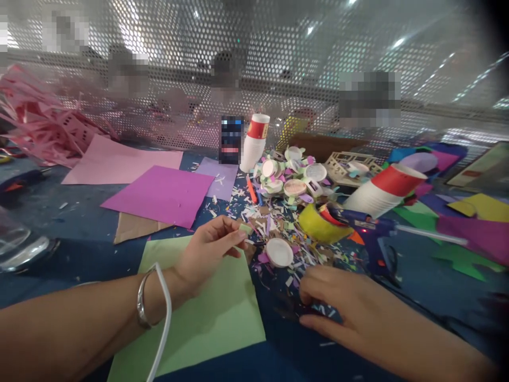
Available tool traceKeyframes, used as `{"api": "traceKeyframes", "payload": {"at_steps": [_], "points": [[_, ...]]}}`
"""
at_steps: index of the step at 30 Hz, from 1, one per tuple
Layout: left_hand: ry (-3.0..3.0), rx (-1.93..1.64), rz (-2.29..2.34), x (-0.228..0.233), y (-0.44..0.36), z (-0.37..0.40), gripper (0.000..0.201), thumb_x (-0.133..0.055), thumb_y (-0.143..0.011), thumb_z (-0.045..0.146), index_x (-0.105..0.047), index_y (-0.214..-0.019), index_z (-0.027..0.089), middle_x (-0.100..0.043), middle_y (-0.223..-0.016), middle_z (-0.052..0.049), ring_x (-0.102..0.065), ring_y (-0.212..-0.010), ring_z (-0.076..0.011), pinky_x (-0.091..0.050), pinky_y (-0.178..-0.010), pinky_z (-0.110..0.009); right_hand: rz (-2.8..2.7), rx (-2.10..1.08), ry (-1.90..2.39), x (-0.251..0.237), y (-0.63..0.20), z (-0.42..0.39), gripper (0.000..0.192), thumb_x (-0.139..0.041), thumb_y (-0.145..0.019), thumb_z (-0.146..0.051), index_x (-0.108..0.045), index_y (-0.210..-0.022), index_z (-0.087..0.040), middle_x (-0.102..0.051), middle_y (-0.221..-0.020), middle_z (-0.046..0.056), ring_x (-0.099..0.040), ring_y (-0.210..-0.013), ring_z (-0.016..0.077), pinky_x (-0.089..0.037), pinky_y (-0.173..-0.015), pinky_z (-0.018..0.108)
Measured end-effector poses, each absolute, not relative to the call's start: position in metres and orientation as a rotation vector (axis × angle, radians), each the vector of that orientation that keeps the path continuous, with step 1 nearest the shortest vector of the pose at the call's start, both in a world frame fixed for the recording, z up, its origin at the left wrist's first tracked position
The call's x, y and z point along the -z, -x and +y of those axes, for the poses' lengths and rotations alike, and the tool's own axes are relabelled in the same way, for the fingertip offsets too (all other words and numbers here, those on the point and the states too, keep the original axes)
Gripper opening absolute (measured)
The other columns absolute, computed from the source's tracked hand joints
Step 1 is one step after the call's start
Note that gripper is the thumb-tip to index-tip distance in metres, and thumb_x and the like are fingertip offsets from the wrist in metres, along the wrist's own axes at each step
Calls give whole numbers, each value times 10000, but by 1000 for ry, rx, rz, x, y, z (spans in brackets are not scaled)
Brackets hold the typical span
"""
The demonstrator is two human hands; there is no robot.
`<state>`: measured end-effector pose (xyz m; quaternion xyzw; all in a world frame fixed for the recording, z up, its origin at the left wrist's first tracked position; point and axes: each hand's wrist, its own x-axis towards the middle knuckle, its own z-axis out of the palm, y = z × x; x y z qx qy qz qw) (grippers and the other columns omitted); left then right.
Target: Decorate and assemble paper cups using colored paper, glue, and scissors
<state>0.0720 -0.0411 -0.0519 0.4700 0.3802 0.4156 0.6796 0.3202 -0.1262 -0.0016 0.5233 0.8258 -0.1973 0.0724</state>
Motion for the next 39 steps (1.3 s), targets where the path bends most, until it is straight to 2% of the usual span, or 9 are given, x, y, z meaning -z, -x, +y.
{"api": "traceKeyframes", "payload": {"at_steps": [6, 12, 16, 21, 23, 26, 31, 36, 39], "points": [[-969, -942, 856, 51, -72, -38, 231, -767, -831, 310, -575, -796, 189, -657, -723, 45, -663, -717, -90, -458, -615, -186, 2535, 534, -1550, 5, -323, -133, 137, -743, -846, -248, -654, -946, -219, -696, -953, 66, -685, -831, 255, -536, -675, 361], [-906, -946, 834, 52, -73, -37, 233, -776, -833, 290, -572, -797, 183, -696, -775, 37, -693, -738, -97, -492, -662, -200, 2621, 516, -1549, 5, -318, -130, 123, -555, -892, -120, -599, -819, -209, -653, -805, 22, -634, -691, 183, -462, -609, 306], [-839, -939, 809, 48, -74, -38, 259, -797, -809, 288, -561, -791, 183, -689, -777, 43, -710, -766, -116, -504, -704, -220, 2671, 594, -1671, 8, -318, -123, 171, -498, -951, -184, -583, -806, -214, -625, -743, 0, -589, -626, 148, -421, -585, 281], [-745, -908, 833, 40, -74, -49, 309, -819, -786, 318, -539, -823, 191, -650, -757, 49, -699, -757, -113, -448, -607, -187, 2737, 843, -2062, 11, -310, -116, 250, -484, -993, -318, -535, -768, -223, -553, -648, -27, -509, -555, 118, -382, -499, 231], [-683, -877, 811, 37, -75, -57, 341, -832, -771, 334, -530, -837, 189, -684, -837, 25, -698, -753, -116, -458, -604, -194, 2757, 943, -2123, 13, -303, -117, 267, -479, -999, -345, -531, -767, -222, -531, -638, -28, -499, -560, 120, -393, -506, 229], [-591, -794, 735, 34, -78, -66, 377, -852, -746, 342, -524, -834, 177, -719, -969, -20, -718, -776, -133, -501, -649, -217, 2725, 1158, -2138, 18, -291, -118, 268, -459, -1014, -362, -533, -799, -221, -529, -659, -23, -494, -580, 124, -403, -513, 231], [-547, -757, 624, 32, -80, -71, 312, -812, -800, 313, -533, -835, 178, -736, -863, -48, -740, -861, -174, -551, -833, -280, 2724, 1399, -2093, 26, -277, -119, 262, -452, -1033, -372, -529, -835, -219, -544, -712, -13, -487, -625, 127, -409, -558, 247], [-552, -773, 589, 30, -78, -71, 246, -770, -838, 252, -538, -833, 172, -739, -854, -53, -734, -822, -159, -555, -818, -267, 2583, 1929, -2096, 31, -272, -121, 242, -493, -1026, -446, -553, -953, -223, -599, -855, 12, -589, -753, 141, -510, -676, 258], [-550, -767, 576, 29, -79, -72, 218, -741, -868, 234, -533, -839, 174, -739, -844, -50, -730, -814, -146, -550, -813, -256, 2432, 2208, -2137, 34, -270, -123, 263, -509, -1018, -493, -551, -990, -234, -556, -828, -12, -546, -675, 111, -490, -585, 215]]}}
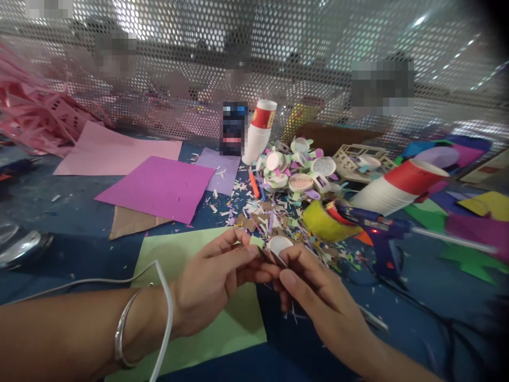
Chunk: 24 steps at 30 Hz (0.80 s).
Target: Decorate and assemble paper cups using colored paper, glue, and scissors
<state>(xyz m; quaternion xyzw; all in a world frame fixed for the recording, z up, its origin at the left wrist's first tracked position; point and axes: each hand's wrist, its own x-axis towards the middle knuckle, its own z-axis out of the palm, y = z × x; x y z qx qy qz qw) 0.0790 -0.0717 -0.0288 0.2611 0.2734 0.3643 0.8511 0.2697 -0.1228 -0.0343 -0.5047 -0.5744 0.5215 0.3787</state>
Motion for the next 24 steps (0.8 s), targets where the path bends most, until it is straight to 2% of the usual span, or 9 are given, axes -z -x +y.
{"api": "traceKeyframes", "payload": {"at_steps": [2, 4, 7, 12, 16, 24], "points": [[-546, -761, 563, 29, -80, -73, 209, -726, -885, 231, -533, -829, 173, -739, -841, -46, -729, -827, -142, -545, -831, -259, -1413, -1331, 1299, 36, -268, -124, 270, -501, -1022, -503, -555, -997, -239, -510, -775, -28, -476, -621, 96, -406, -499, 183], [-550, -761, 570, 29, -81, -73, 218, -734, -884, 244, -537, -826, 173, -733, -852, -43, -723, -850, -148, -539, -846, -272, -1389, -1295, 1306, 38, -267, -124, 288, -480, -1031, -508, -567, -996, -236, -503, -766, -24, -457, -639, 100, -367, -496, 182], [-573, -806, 621, 29, -80, -73, 245, -788, -836, 256, -556, -826, 179, -685, -869, -11, -686, -891, -153, -520, -813, -266, -1369, -1251, 1319, 38, -266, -123, 332, -438, -1041, -520, -577, -987, -223, -512, -767, -10, -441, -650, 111, -357, -508, 202], [-648, -830, 690, 30, -79, -72, 251, -827, -797, 285, -597, -802, 185, -592, -803, 28, -550, -771, -105, -447, -723, -230, -1386, -1196, 1368, 39, -267, -123, 309, -486, -1021, -525, -568, -1029, -228, -515, -774, -10, -433, -636, 116, -360, -513, 215], [-749, -819, 687, 31, -80, -73, 273, -836, -784, 327, -607, -769, 179, -598, -748, 20, -520, -733, -116, -411, -713, -252, -1423, -1171, 1368, 37, -265, -123, 296, -519, -1008, -519, -571, -1004, -227, -504, -749, -21, -410, -588, 104, -320, -469, 211], [-780, -793, 650, 35, -82, -74, 280, -844, -779, 334, -614, -761, 175, -615, -727, 23, -510, -717, -112, -381, -707, -257, -1520, -1135, 1316, 32, -262, -120, 260, -520, -1021, -465, -581, -941, -226, -436, -689, -50, -373, -573, 97, -329, -493, 207]]}}
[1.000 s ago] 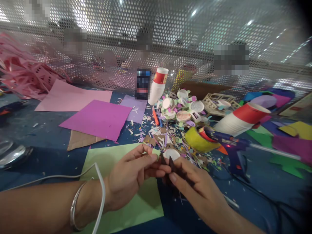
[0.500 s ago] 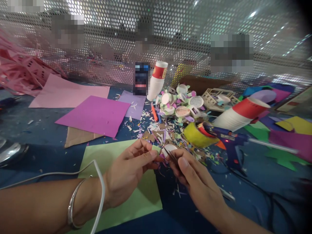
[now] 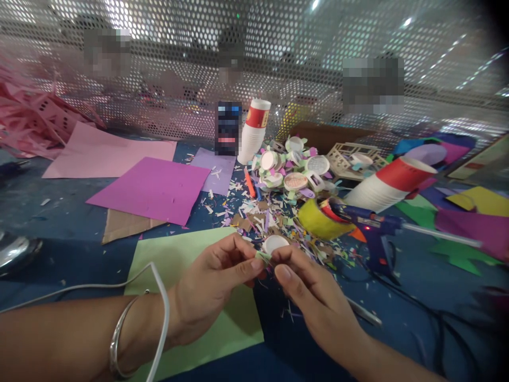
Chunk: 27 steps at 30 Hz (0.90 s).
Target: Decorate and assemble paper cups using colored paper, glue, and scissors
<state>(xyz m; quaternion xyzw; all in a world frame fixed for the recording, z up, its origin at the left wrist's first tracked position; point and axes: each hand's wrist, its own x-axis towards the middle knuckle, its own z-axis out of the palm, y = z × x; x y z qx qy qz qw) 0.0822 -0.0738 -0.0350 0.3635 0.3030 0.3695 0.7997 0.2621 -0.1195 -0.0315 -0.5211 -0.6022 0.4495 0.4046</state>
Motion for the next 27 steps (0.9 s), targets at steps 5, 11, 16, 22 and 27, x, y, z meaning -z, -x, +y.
{"api": "traceKeyframes", "payload": {"at_steps": [5, 11, 16, 22, 27], "points": [[-754, -767, 631, 35, -83, -76, 282, -843, -787, 325, -609, -748, 174, -615, -704, 31, -511, -701, -104, -371, -697, -252, -1533, -1174, 1315, 33, -265, -122, 266, -499, -1030, -467, -576, -959, -223, -485, -715, -38, -401, -593, 104, -339, -509, 217], [-680, -743, 616, 39, -85, -79, 295, -866, -759, 320, -610, -744, 175, -648, -701, 25, -551, -705, -108, -383, -697, -251, -1530, -1206, 1290, 35, -264, -122, 278, -474, -1040, -465, -567, -948, -220, -533, -751, -22, -429, -622, 108, -357, -531, 222], [-649, -722, 618, 38, -85, -80, 315, -872, -753, 331, -603, -731, 169, -666, -699, 25, -570, -715, -103, -388, -703, -240, -1586, -1186, 1307, 34, -265, -123, 281, -448, -1049, -461, -547, -939, -222, -522, -749, -25, -422, -633, 116, -365, -559, 235], [-686, -735, 622, 38, -84, -78, 310, -871, -758, 326, -606, -758, 165, -659, -712, 33, -547, -697, -88, -390, -676, -225, -1635, -1153, 1335, 32, -266, -123, 285, -439, -1051, -457, -542, -928, -222, -457, -709, -42, -372, -602, 114, -327, -532, 237], [-726, -745, 613, 39, -84, -77, 300, -859, -775, 317, -604, -748, 161, -672, -717, 26, -575, -698, -83, -409, -665, -213, -1610, -1191, 1343, 32, -265, -122, 311, -434, -1051, -466, -549, -905, -218, -479, -709, -35, -375, -592, 111, -316, -513, 233]]}}
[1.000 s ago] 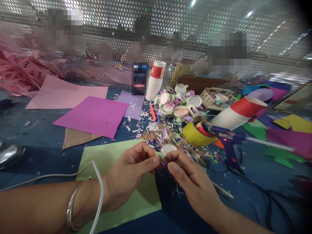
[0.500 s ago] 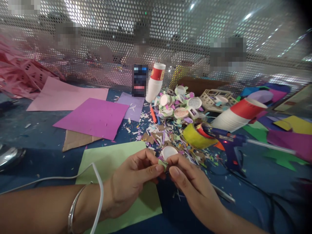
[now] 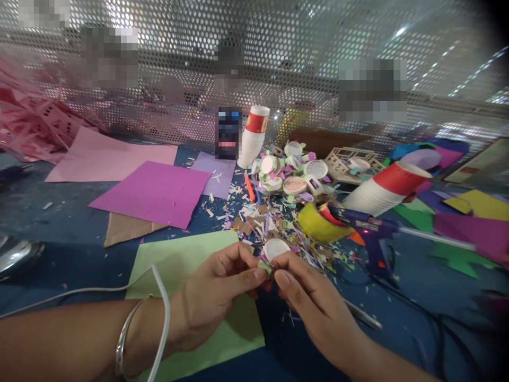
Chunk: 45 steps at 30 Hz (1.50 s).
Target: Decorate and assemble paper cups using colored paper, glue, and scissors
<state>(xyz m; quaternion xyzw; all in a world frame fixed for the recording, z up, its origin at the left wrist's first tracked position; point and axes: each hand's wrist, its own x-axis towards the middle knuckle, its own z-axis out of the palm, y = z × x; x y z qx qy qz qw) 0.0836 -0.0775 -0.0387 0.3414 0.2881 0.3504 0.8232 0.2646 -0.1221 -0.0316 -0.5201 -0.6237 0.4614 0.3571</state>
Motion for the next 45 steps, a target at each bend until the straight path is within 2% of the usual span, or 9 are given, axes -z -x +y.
{"api": "traceKeyframes", "payload": {"at_steps": [5, 16, 21, 25, 33, 45], "points": [[-718, -707, 611, 38, -83, -77, 305, -847, -791, 324, -595, -775, 153, -709, -743, -9, -641, -745, -103, -440, -680, -212, -1576, -1232, 1332, 34, -265, -123, 310, -432, -1053, -466, -562, -928, -214, -576, -763, -7, -436, -602, 110, -342, -513, 227], [-701, -642, 610, 38, -82, -77, 334, -832, -803, 321, -546, -810, 148, -739, -810, -36, -695, -756, -115, -469, -653, -204, -1512, -1242, 1329, 37, -266, -122, 331, -444, -1053, -460, -557, -856, -220, -528, -714, -19, -391, -562, 99, -288, -465, 223], [-729, -672, 651, 36, -81, -73, 322, -810, -813, 340, -546, -824, 155, -715, -778, -14, -649, -692, -97, -450, -648, -209, -1512, -1222, 1332, 36, -269, -121, 305, -448, -1046, -493, -565, -952, -228, -438, -699, -39, -362, -575, 106, -294, -486, 230], [-814, -722, 666, 36, -80, -68, 276, -787, -831, 319, -569, -812, 150, -676, -709, 6, -605, -670, -87, -426, -644, -207, -1582, -1170, 1372, 33, -269, -121, 326, -451, -1039, -509, -545, -916, -222, -386, -693, -50, -337, -592, 112, -303, -516, 241], [-978, -762, 695, 37, -78, -66, 289, -807, -786, 321, -587, -750, 137, -577, -658, 33, -508, -616, -73, -381, -607, -211, -1669, -1191, 1391, 32, -271, -118, 310, -442, -1040, -508, -547, -954, -230, -394, -687, -55, -328, -592, 119, -276, -527, 260], [-880, -725, 705, 37, -79, -68, 264, -828, -755, 286, -618, -710, 133, -603, -637, 27, -492, -604, -68, -350, -604, -206, -1733, -1155, 1426, 31, -271, -120, 333, -420, -1039, -515, -560, -937, -231, -470, -719, -32, -376, -617, 130, -305, -545, 272]]}}
